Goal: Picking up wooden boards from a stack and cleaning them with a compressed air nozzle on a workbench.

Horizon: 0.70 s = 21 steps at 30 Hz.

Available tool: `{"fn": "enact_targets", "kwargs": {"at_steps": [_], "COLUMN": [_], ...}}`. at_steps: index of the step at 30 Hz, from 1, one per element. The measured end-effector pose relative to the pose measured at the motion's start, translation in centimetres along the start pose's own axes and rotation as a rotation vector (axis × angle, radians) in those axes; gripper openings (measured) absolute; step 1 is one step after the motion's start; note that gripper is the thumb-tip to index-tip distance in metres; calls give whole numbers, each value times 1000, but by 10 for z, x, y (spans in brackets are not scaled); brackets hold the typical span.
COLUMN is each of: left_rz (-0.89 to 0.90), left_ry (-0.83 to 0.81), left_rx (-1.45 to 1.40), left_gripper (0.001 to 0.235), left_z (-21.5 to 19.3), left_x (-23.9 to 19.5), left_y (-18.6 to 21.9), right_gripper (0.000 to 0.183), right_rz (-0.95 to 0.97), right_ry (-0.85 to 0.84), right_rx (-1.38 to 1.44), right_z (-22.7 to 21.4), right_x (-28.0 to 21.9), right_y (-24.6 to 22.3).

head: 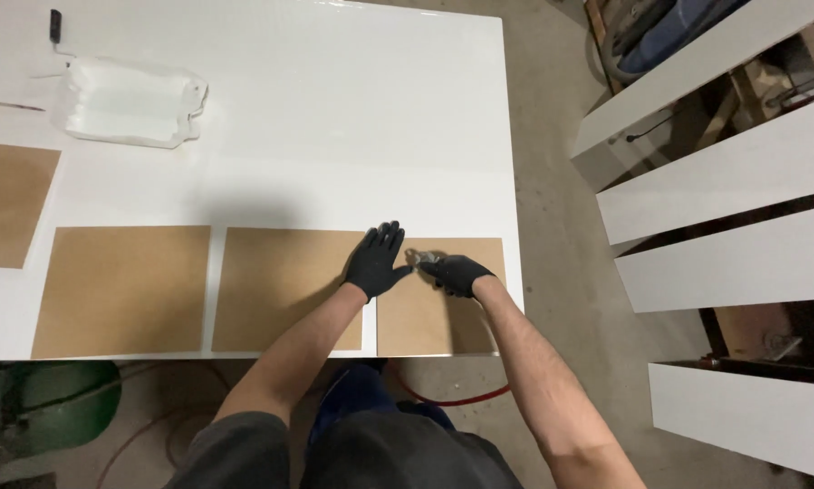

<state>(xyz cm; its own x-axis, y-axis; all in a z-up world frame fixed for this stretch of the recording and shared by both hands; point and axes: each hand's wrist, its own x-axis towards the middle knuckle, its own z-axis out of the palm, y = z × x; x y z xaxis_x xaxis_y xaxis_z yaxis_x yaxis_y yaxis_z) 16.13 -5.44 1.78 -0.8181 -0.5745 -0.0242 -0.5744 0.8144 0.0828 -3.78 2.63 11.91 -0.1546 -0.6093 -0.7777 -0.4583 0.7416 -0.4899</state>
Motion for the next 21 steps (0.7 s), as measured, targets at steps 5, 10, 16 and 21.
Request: {"fn": "enact_targets", "kwargs": {"at_steps": [5, 10, 16, 21], "left_rz": [-100, 80, 177, 213], "left_ry": [39, 6, 149, 97], "left_rx": [-58, -84, 36, 60], "left_gripper": [94, 102, 113, 114], "left_z": [-25, 18, 48, 28], "left_x": [-34, -107, -157, -138], "left_y": [34, 76, 79, 74], "right_gripper": [64, 53, 39, 63], "right_rz": [33, 46, 125, 52], "right_ry": [65, -29, -98, -16], "right_rx": [77, 15, 189, -166], "right_z": [-9, 10, 40, 13], "right_x": [-55, -30, -63, -119], "right_y": [-58, -14, 12, 31]}}
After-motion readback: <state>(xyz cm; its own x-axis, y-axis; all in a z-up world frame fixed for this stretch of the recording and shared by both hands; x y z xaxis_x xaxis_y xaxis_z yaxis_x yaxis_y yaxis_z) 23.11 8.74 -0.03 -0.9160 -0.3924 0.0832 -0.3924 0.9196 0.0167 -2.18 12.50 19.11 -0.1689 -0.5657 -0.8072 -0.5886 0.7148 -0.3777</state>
